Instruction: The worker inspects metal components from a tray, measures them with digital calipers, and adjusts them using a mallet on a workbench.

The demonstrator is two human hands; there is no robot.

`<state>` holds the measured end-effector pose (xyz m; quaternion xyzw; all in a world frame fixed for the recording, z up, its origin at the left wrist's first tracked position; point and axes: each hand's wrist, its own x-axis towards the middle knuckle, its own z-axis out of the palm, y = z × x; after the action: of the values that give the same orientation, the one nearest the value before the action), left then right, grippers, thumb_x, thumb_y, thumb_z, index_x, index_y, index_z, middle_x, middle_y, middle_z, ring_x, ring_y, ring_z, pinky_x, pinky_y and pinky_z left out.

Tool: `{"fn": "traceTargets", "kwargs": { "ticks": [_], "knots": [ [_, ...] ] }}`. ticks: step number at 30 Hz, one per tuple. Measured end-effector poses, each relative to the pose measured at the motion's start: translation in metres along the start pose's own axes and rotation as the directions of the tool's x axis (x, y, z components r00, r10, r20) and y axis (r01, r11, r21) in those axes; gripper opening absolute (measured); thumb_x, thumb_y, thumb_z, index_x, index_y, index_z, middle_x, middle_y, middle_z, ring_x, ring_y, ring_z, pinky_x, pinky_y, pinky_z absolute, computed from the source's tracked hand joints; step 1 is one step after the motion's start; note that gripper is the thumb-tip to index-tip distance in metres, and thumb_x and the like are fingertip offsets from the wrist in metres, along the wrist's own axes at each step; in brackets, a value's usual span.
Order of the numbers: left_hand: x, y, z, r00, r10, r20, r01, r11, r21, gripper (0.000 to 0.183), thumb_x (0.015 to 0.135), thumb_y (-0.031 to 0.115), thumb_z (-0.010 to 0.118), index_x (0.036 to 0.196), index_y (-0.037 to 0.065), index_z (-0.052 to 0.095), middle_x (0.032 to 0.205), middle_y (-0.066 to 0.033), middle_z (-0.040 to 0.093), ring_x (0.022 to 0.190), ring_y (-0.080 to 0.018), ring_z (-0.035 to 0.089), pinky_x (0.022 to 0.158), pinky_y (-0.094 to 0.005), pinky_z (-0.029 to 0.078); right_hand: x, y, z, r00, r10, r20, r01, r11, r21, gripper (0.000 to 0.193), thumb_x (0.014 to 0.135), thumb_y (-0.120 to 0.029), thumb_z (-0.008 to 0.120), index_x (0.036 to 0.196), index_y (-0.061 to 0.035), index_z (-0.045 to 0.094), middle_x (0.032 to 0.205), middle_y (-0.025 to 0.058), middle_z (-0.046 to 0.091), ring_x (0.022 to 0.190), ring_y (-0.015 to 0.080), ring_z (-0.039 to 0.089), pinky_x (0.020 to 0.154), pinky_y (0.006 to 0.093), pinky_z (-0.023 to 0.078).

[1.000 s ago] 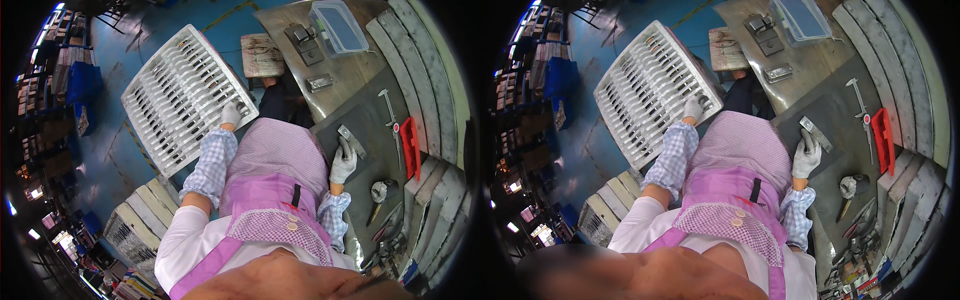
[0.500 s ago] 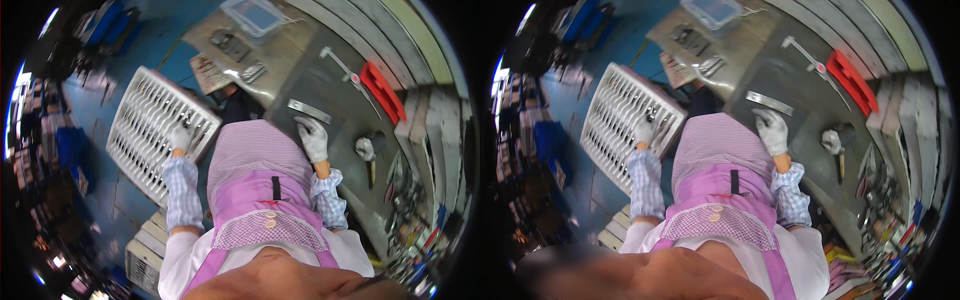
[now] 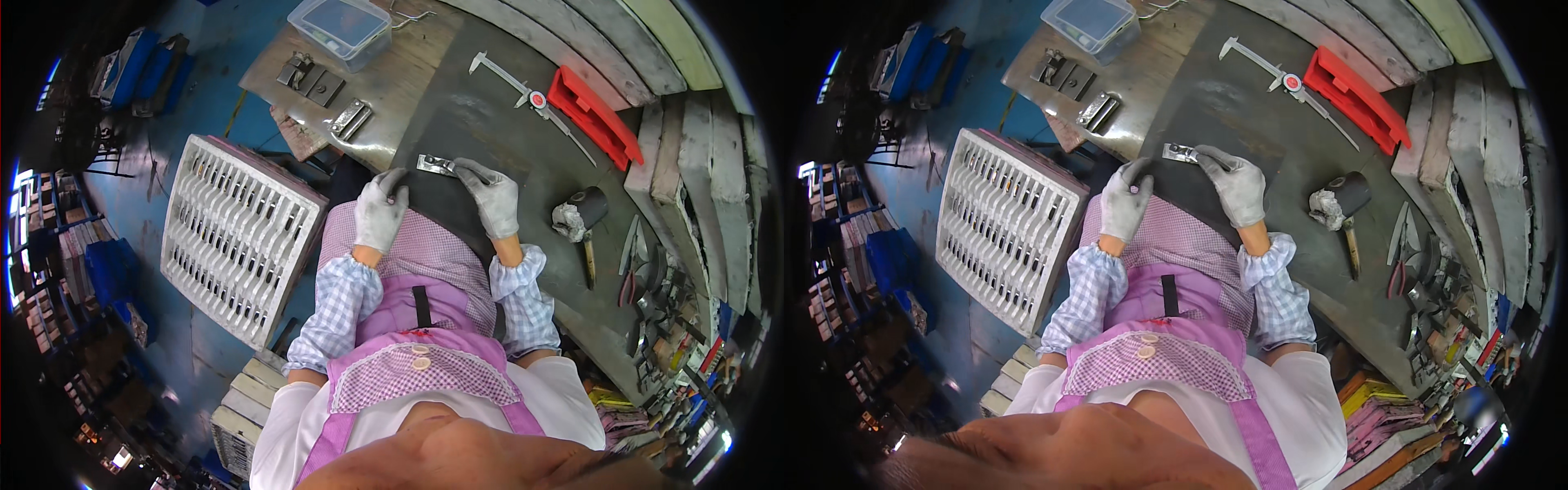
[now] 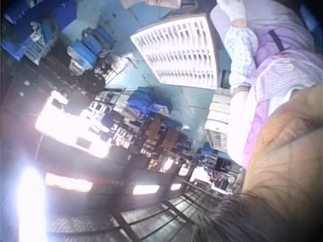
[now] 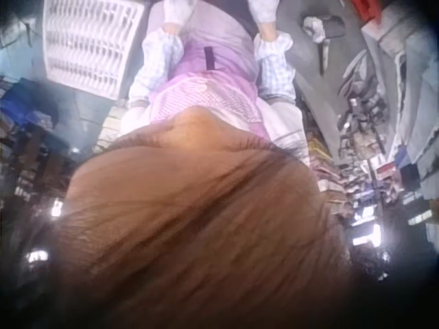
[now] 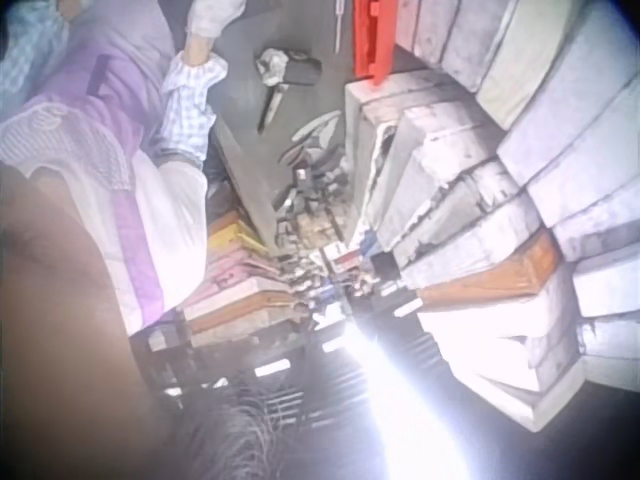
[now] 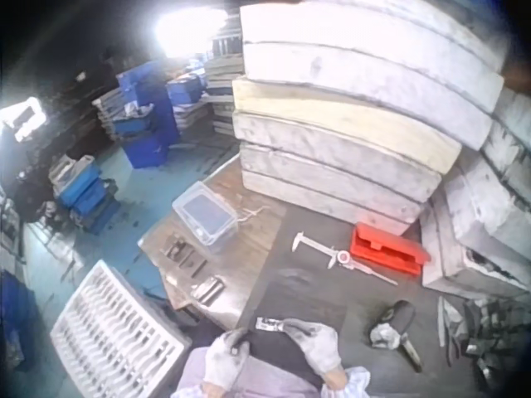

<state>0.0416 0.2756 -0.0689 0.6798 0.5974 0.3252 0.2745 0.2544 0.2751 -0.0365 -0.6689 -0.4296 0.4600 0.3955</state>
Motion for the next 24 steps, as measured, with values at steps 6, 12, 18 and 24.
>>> {"fn": "traceTargets", "kwargs": {
  "ticks": [6, 12, 18, 24],
  "knots": [
    [0.017, 0.015, 0.025, 0.987, 0.137, 0.08, -0.146, 0.981, 0.127, 0.043, 0.091, 0.015, 0.067, 0.133, 0.008, 0.06, 0.136, -0.0158, 0.06, 0.119, -0.0366, 0.059, 0.1, -0.0472, 0.049, 0.014, -0.011, -0.018, 0.995, 0.032, 0.094, -0.007, 0.968, -0.252, 0.02, 0.094, -0.022, 0.072, 0.111, -0.0133, 0.08, 0.098, 0.0038, 0.078, 0.087, 0.0129, 0.073, 0.08, 0.0236, 0.054],
    [0.008, 0.012, 0.054, 0.949, 0.263, 0.172, -0.308, 0.885, 0.348, 0.065, 0.097, 0.027, 0.06, 0.151, -0.001, 0.038, 0.156, -0.025, 0.038, 0.141, -0.0456, 0.04, 0.118, -0.0554, 0.033, 0.007, 0.063, -0.045, 0.961, -0.121, -0.247, 0.162, 0.975, 0.154, 0.022, 0.087, -0.011, 0.077, 0.108, -0.0171, 0.081, 0.106, 0.0016, 0.072, 0.095, 0.0242, 0.067, 0.081, 0.031, 0.051],
    [0.008, 0.019, 0.061, 0.949, 0.259, 0.18, -0.307, 0.887, 0.346, 0.069, 0.098, 0.03, 0.059, 0.152, -0.003, 0.032, 0.155, -0.0271, 0.038, 0.14, -0.0466, 0.04, 0.118, -0.0561, 0.032, 0.004, 0.077, -0.037, 0.77, -0.588, -0.249, 0.423, 0.762, -0.49, 0.021, 0.081, -0.011, 0.079, 0.102, -0.0165, 0.08, 0.103, -0.0005, 0.073, 0.089, 0.0221, 0.064, 0.082, 0.037, 0.05],
    [0.005, 0.019, 0.064, 0.951, 0.276, 0.14, -0.308, 0.876, 0.372, 0.069, 0.093, 0.025, 0.063, 0.15, -0.002, 0.036, 0.156, -0.0228, 0.037, 0.142, -0.0422, 0.038, 0.118, -0.057, 0.032, -0.006, 0.076, -0.033, 0.792, -0.556, -0.253, 0.383, 0.775, -0.503, 0.021, 0.084, -0.01, 0.077, 0.103, -0.0163, 0.08, 0.108, -0.0001, 0.073, 0.094, 0.0223, 0.066, 0.084, 0.0378, 0.049]
  ]
}}
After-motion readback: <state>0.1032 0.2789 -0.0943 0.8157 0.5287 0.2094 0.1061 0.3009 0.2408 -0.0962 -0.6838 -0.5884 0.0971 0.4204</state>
